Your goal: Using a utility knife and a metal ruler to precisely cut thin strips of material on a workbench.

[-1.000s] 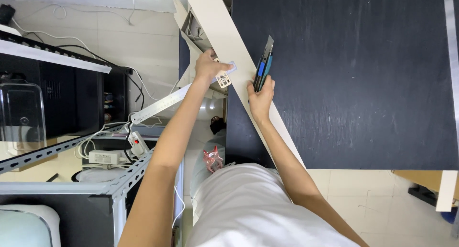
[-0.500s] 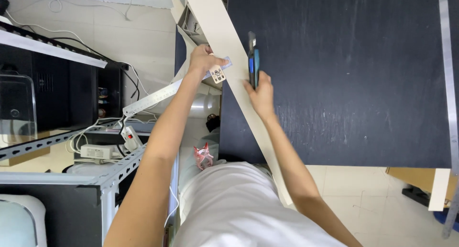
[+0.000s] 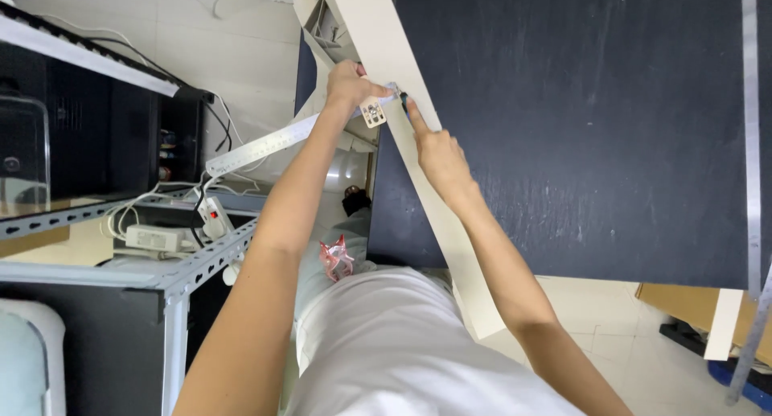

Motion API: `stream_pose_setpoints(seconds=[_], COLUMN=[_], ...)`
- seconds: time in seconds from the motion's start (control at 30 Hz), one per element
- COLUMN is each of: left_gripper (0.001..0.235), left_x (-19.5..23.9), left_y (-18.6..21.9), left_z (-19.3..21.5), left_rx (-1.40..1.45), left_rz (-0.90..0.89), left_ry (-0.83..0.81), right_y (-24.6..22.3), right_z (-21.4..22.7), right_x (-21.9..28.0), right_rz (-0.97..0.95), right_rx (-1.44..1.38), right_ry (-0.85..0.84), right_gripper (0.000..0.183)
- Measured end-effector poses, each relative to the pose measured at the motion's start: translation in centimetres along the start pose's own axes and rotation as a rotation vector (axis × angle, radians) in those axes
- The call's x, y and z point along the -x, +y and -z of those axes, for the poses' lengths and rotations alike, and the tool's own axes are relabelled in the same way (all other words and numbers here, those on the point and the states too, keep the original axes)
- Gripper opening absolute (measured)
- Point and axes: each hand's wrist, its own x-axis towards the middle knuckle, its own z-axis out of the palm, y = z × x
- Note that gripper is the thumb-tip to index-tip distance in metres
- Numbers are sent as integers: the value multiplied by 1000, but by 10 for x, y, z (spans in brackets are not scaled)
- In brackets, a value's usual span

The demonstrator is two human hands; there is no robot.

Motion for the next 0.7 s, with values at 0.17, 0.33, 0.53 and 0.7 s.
stream_pose_setpoints(seconds=[0.17, 0.33, 0.53, 0.7], left_gripper=[55, 56, 51, 52], left_x=[7, -13, 7, 8], left_y=[8, -3, 16, 14], left_z=[7, 2, 12, 6], left_rx=[-48, -97, -67, -72], left_rz=[107, 87, 94, 41], left_ry=[-58, -70, -101, -62], right_y=[20, 28, 120, 227], right_z=[-23, -22, -49, -145], right_x=[-2, 2, 106, 237], right_rz=[65, 7, -98, -547], right_rx=[45, 90, -450, -437], right_ry=[-67, -96, 163, 317], right_gripper=[62, 63, 35, 43])
